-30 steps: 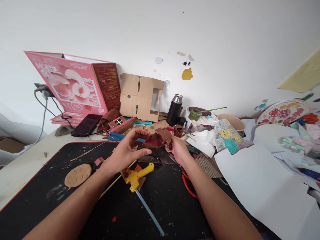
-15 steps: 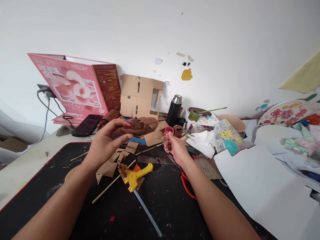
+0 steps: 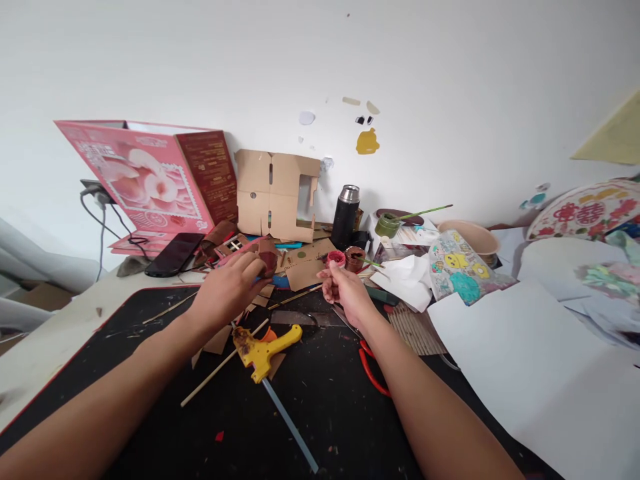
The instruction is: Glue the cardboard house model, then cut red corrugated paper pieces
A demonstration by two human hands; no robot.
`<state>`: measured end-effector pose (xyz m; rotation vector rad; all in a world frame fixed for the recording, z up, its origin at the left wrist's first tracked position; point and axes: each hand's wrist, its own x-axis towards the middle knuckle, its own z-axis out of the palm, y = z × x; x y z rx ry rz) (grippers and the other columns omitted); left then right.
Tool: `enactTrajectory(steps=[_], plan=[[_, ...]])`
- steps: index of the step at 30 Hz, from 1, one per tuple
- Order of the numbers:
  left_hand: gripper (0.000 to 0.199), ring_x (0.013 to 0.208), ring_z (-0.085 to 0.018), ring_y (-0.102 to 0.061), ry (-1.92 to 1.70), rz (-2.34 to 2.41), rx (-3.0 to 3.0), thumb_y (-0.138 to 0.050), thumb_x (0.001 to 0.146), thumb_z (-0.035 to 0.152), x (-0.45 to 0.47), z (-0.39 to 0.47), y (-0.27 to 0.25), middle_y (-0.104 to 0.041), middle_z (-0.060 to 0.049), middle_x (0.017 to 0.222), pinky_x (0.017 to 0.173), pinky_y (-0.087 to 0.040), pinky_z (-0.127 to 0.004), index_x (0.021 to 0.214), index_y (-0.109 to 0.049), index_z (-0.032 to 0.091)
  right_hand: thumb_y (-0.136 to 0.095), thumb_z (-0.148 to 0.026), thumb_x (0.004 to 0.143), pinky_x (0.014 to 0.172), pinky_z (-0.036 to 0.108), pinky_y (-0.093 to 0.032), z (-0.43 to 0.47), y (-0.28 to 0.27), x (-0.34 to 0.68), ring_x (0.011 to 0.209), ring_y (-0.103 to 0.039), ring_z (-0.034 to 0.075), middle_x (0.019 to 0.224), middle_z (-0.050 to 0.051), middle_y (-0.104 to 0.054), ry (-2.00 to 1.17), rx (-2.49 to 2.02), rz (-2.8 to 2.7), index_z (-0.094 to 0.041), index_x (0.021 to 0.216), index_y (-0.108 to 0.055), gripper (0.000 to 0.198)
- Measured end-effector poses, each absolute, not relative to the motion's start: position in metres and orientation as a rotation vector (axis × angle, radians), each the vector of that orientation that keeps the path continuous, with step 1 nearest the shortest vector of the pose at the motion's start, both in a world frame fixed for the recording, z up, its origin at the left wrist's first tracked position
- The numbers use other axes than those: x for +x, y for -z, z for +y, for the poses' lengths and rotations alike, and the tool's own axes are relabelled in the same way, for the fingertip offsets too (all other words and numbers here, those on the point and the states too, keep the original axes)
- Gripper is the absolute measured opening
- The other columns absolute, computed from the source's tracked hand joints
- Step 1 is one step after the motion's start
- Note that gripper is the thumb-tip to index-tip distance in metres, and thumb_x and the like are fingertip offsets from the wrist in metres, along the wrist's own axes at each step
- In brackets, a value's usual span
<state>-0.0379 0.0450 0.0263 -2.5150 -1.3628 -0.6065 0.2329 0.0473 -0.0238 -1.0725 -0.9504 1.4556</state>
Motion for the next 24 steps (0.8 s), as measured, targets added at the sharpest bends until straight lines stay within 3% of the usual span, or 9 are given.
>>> enactTrajectory(steps=[3, 12, 18, 24], plan=[[0.011, 0.099, -0.035, -0.071, 0.473, -1.296, -2.543, -0.059, 0.105, 0.024, -0.029, 0.047, -0.022, -0.073, -0.014, 0.102, 0.075, -0.054, -0.041, 0.1, -0.068, 0.021, -0.08, -0.081, 0.078, 0.045, 0.023, -0.034, 0.048, 0.025, 0.233, 0.045, -0.053, 0.011, 0.055, -0.001, -0.062, -1.455, -1.078, -0.972, -0.016, 0.082, -0.075, 0.065], [0.022, 0.104, -0.032, -0.068, 0.444, -1.195, -2.799, -0.054, 0.098, 0.01, -0.025, 0.05, -0.01, -0.073, -0.012, 0.104, 0.087, -0.056, -0.042, 0.101, -0.072, 0.022, -0.076, -0.073, 0.089, 0.044, 0.023, -0.035, 0.051, 0.03, 0.23, 0.046, -0.056, 0.011, 0.057, 0.0, -0.064, -1.463, -1.054, -1.034, -0.017, 0.082, -0.075, 0.057], [0.026, 0.095, -0.03, -0.068, 0.375, -1.168, -2.852, -0.053, 0.096, 0.005, -0.025, 0.049, -0.011, -0.073, -0.011, 0.098, 0.08, -0.054, -0.04, 0.095, -0.072, 0.022, -0.075, -0.073, 0.09, 0.044, 0.022, -0.036, 0.051, 0.033, 0.23, 0.045, -0.056, 0.011, 0.056, 0.0, -0.064, -1.449, -1.065, -1.066, -0.018, 0.079, -0.074, 0.056], [0.022, 0.094, -0.03, -0.067, 0.202, -1.105, -2.833, -0.056, 0.099, 0.007, -0.013, 0.049, -0.014, -0.072, -0.011, 0.101, 0.083, -0.054, -0.04, 0.101, -0.074, 0.02, -0.073, -0.068, 0.094, 0.045, 0.023, -0.036, 0.052, 0.032, 0.23, 0.042, -0.055, 0.011, 0.055, 0.0, -0.065, -1.466, -1.086, -1.091, -0.018, 0.079, -0.073, 0.052]])
